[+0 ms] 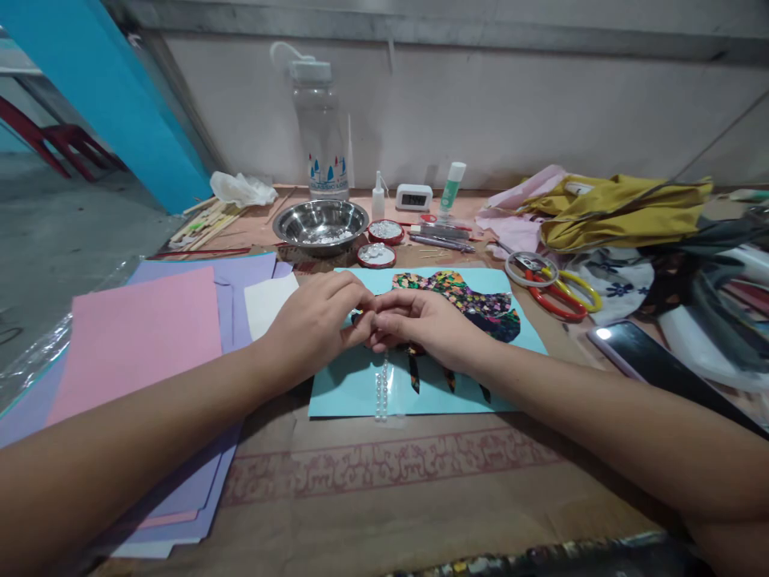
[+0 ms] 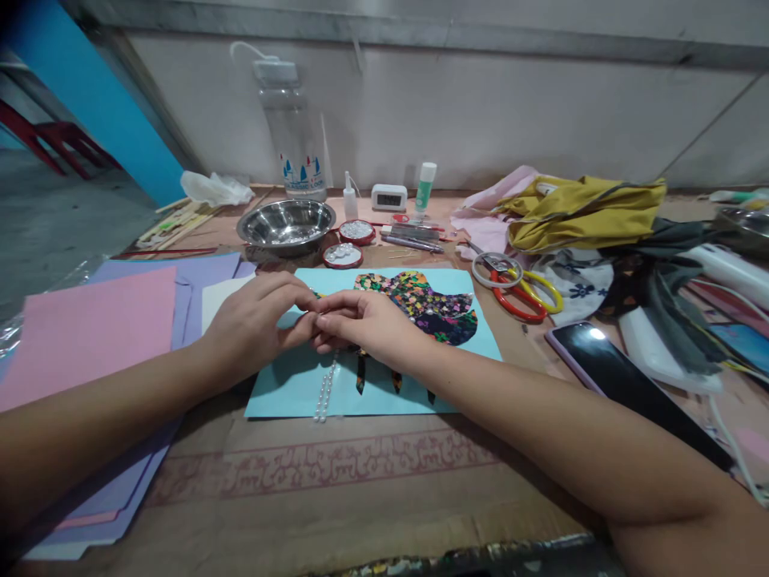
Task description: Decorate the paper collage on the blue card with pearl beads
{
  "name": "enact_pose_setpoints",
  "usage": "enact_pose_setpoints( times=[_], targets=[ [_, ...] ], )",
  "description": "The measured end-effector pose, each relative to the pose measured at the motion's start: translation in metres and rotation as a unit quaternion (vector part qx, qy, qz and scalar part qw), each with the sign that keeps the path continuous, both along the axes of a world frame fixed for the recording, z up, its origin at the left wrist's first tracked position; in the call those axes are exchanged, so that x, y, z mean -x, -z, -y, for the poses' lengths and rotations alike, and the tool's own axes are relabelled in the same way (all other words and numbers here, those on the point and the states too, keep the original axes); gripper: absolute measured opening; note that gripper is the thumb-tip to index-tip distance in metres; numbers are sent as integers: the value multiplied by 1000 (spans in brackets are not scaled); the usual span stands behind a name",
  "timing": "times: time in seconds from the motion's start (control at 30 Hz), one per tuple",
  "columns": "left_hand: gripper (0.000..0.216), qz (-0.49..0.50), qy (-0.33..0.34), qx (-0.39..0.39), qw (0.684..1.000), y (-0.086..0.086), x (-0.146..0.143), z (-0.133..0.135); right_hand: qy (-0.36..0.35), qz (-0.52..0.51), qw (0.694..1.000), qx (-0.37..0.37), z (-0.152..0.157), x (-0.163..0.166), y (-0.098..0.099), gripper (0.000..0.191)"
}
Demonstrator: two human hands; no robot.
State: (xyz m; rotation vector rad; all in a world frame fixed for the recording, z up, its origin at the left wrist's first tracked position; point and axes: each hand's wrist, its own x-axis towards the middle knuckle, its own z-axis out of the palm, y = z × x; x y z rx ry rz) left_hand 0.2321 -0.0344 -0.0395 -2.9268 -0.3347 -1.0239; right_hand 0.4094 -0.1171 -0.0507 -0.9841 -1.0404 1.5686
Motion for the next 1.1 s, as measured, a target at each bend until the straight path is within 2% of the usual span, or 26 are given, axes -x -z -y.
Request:
enact_pose_setpoints(
  times=[0.27,0.53,0.8,0.97,1.1],
  targets=[
    [10,14,-4,85,996,0,0,5,-29,-29,999,-1,1,1,0,21],
    [11,13,-51,209,977,-4,1,6,-3,-58,998,-21,-2,-4,4,28],
    [27,16,-9,271,962,-6,2,5,13,-43,998,-32,-2,-4,3,28],
    [23,31,-23,321,946,-6,2,6,32,-29,999,-31,-2,-4,2,28],
    [21,28,-33,332,942,-4,2,6,31,-19,999,-40,-2,-3,4,28]
  ],
)
